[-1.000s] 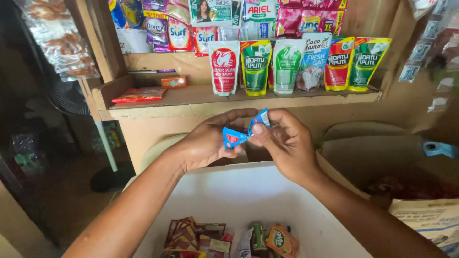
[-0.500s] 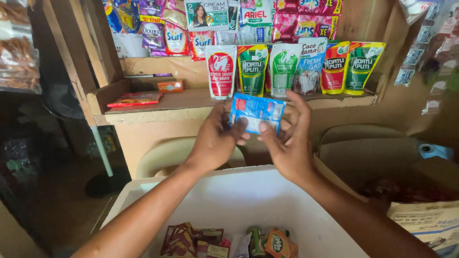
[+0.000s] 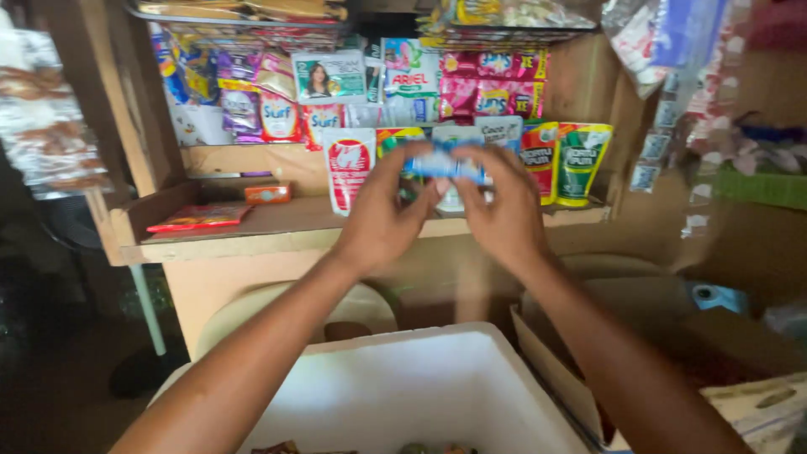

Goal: Organizing and restocking various food sachets and condiments onto shelves in a grocery store.

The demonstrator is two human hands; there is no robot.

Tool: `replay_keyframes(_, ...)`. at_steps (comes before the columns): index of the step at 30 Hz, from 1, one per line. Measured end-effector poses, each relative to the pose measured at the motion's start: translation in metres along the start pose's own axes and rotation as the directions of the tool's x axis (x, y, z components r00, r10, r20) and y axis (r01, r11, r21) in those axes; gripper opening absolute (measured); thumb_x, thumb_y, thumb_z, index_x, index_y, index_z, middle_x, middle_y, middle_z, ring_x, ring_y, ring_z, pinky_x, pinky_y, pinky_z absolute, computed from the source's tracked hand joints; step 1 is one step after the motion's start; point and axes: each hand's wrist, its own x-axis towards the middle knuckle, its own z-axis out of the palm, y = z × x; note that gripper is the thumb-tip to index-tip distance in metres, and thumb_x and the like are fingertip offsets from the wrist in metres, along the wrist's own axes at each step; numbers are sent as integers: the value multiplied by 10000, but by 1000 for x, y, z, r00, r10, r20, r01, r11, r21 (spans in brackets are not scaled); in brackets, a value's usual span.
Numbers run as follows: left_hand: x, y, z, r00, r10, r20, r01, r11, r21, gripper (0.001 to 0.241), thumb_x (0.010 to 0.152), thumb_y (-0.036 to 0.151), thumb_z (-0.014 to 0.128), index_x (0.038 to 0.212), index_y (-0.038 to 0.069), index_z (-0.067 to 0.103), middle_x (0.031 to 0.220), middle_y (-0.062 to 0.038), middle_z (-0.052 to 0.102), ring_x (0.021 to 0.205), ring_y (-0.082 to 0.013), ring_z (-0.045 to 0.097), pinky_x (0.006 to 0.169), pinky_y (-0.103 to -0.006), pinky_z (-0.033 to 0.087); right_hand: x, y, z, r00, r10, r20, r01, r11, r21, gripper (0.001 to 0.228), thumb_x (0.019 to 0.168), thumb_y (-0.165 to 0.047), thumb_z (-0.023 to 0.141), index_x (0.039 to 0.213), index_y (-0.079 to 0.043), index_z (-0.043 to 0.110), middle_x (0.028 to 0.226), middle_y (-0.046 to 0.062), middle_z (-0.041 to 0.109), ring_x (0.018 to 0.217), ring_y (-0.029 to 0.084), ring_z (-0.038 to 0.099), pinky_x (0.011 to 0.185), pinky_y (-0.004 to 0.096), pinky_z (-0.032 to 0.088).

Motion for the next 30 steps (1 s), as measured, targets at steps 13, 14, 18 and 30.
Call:
replay_keyframes(13, 168, -25, 35, 919, 393, 20, -307, 684, 661, 462, 988, 219, 622, 1435, 119, 564, 1230, -254, 632, 1058, -447, 639, 893, -486, 537, 147, 119, -22, 944, -296, -146, 276, 950, -144, 352, 881, 41, 697, 1223, -36, 735, 1249, 189, 667, 1163, 356, 666, 1014, 401, 536)
replay_keyframes(14, 178, -27, 35, 916, 402, 15, -309, 678, 667, 462, 988, 219, 622, 1435, 119, 564, 1230, -254, 632, 1058, -447, 639, 893, -486, 537, 154, 122, -22, 940, -307, -150, 287, 947, -142, 352, 881, 41, 697, 1223, -36, 735, 1249, 189, 667, 1163, 356, 666, 1014, 401, 536)
replay_keyframes(18, 211, -54, 38, 967, 242, 81, -199, 514, 834, 487, 946, 148, 579, 1431, 179, 584, 1252, -164, 663, 1103, -377, 631, 884, -475, 549, 173, 139, -18, 984, -180, 2, 179, 980, -86, 370, 913, -10, 684, 1281, -49, 693, 1317, 175, 661, 1222, 355, 630, 1045, 411, 511)
replay_keyframes(30, 238, -45, 54, 997, 56, 50, -68, 391, 918, 496, 918, 345, 560, 1368, 139, 560, 1376, -159, 458, 1153, -362, 538, 801, -511, 567, 192, 154, -7, 946, -150, 288, 271, 855, -443, 441, 989, -280, 599, 1386, -89, 599, 1417, 161, 564, 1295, 361, 498, 1069, 511, 371)
